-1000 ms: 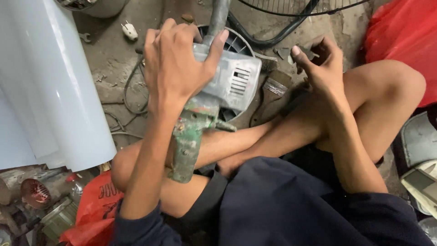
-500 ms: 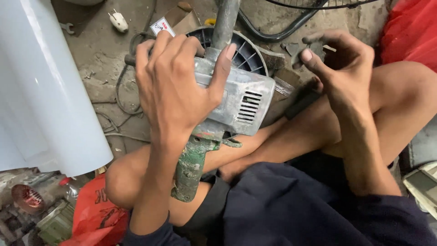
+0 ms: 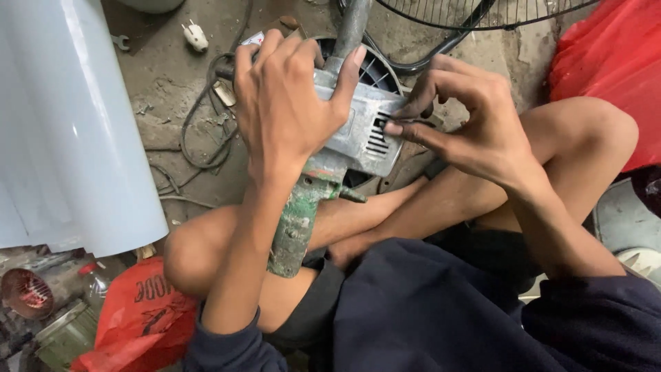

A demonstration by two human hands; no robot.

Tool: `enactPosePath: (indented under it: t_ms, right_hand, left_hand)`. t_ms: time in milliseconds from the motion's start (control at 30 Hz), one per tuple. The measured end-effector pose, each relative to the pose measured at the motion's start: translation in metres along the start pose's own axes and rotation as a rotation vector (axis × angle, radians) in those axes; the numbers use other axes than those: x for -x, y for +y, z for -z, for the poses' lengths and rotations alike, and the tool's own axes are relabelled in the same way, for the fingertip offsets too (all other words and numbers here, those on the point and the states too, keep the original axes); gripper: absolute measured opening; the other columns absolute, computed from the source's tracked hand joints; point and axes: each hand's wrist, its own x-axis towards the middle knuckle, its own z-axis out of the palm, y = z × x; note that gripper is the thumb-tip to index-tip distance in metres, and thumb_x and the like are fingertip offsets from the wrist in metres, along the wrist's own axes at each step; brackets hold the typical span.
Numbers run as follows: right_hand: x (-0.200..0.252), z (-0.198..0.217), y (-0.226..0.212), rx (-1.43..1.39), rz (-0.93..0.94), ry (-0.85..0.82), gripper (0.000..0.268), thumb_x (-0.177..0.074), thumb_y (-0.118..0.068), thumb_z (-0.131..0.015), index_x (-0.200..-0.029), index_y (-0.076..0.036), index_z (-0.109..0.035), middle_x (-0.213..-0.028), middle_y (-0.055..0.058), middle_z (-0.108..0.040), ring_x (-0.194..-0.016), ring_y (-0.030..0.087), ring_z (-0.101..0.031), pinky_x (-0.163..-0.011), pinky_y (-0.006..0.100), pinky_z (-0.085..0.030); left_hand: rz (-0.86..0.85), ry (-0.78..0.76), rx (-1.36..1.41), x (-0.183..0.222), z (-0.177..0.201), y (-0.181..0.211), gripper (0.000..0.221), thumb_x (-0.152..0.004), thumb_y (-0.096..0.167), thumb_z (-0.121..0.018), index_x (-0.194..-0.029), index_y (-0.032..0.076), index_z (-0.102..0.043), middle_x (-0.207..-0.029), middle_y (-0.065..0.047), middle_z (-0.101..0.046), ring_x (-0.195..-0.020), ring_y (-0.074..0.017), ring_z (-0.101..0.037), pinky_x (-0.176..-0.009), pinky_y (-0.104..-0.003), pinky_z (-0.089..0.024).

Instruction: Repairing a power tool motor by inspecting and manipulating its internal components while sitting on the floor.

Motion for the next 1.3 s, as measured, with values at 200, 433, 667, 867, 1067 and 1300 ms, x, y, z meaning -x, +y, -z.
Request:
enactPosePath:
  t_ms: [200,433,667,867,1067,1300]
  right_hand:
    - [0.012,0.001,-0.002,0.019,-0.02,0.013,0.023,-0.102,0.008,-0.097,-0.111,0.008,-0.076,-0.104,0.009,-0.066,-0.083,0.017,-0.054,-0.075,0.03,-0.044]
    - [0.013,0.005,-0.008,0.06,0.006,0.02,0.021,-0.103,0.009,-0.094,-0.119,0.007,-0.08,-0.109,0.009,-0.065,-0.084,0.016,-0.055,-0.073,0.028,-0.044]
    - [-0.003,0.021,-0.005,0.408,0.127,-0.123,0.029,-0.099,-0.007,-0.102,-0.113,0.006,-0.08,-0.104,0.014,-0.073,-0.079,0.027,-0.064,-0.069,0.04,-0.053]
    - [-0.02,0.022,0.009,0.345,0.124,-0.203,0.034,-0.097,-0.012,-0.105,-0.099,0.002,-0.074,-0.094,0.01,-0.071,-0.069,0.023,-0.058,-0.061,0.037,-0.049]
    - [-0.021,0.02,0.018,0.164,-0.045,-0.212,0.039,-0.104,-0.016,-0.1,-0.094,-0.004,-0.064,-0.082,0.004,-0.064,-0.063,0.015,-0.052,-0.056,0.029,-0.045]
    - [-0.022,0.008,0.014,0.062,-0.084,-0.158,0.037,-0.105,-0.013,-0.099,-0.094,-0.003,-0.065,-0.085,0.002,-0.062,-0.068,0.013,-0.049,-0.061,0.028,-0.042]
  left_hand:
    - [0.026,0.016,-0.006,0.004,-0.02,-0.008,0.064,-0.115,0.057,-0.068,-0.092,-0.001,-0.084,-0.097,-0.018,-0.085,-0.094,-0.0344,-0.069,-0.102,-0.049,-0.047]
    - [0.022,0.054,0.023,0.003,-0.024,-0.01,0.063,-0.114,0.056,-0.069,-0.082,0.003,-0.08,-0.087,-0.017,-0.08,-0.088,-0.0367,-0.069,-0.103,-0.052,-0.048]
    - [0.035,0.024,-0.01,0.003,-0.027,-0.012,0.066,-0.114,0.059,-0.067,-0.085,0.002,-0.083,-0.087,-0.019,-0.081,-0.087,-0.0358,-0.069,-0.102,-0.051,-0.048]
    - [0.027,0.028,-0.018,0.002,-0.03,-0.011,0.066,-0.114,0.058,-0.067,-0.084,0.001,-0.082,-0.086,-0.021,-0.082,-0.081,-0.0345,-0.066,-0.095,-0.05,-0.049]
    - [0.021,0.018,-0.025,-0.001,-0.03,-0.011,0.069,-0.115,0.06,-0.066,-0.082,0.001,-0.081,-0.086,-0.022,-0.081,-0.081,-0.0355,-0.066,-0.092,-0.052,-0.051]
    - [0.082,0.009,-0.031,0.001,-0.029,-0.008,0.067,-0.115,0.061,-0.066,-0.091,0.002,-0.088,-0.094,-0.018,-0.086,-0.082,-0.0298,-0.068,-0.092,-0.049,-0.048]
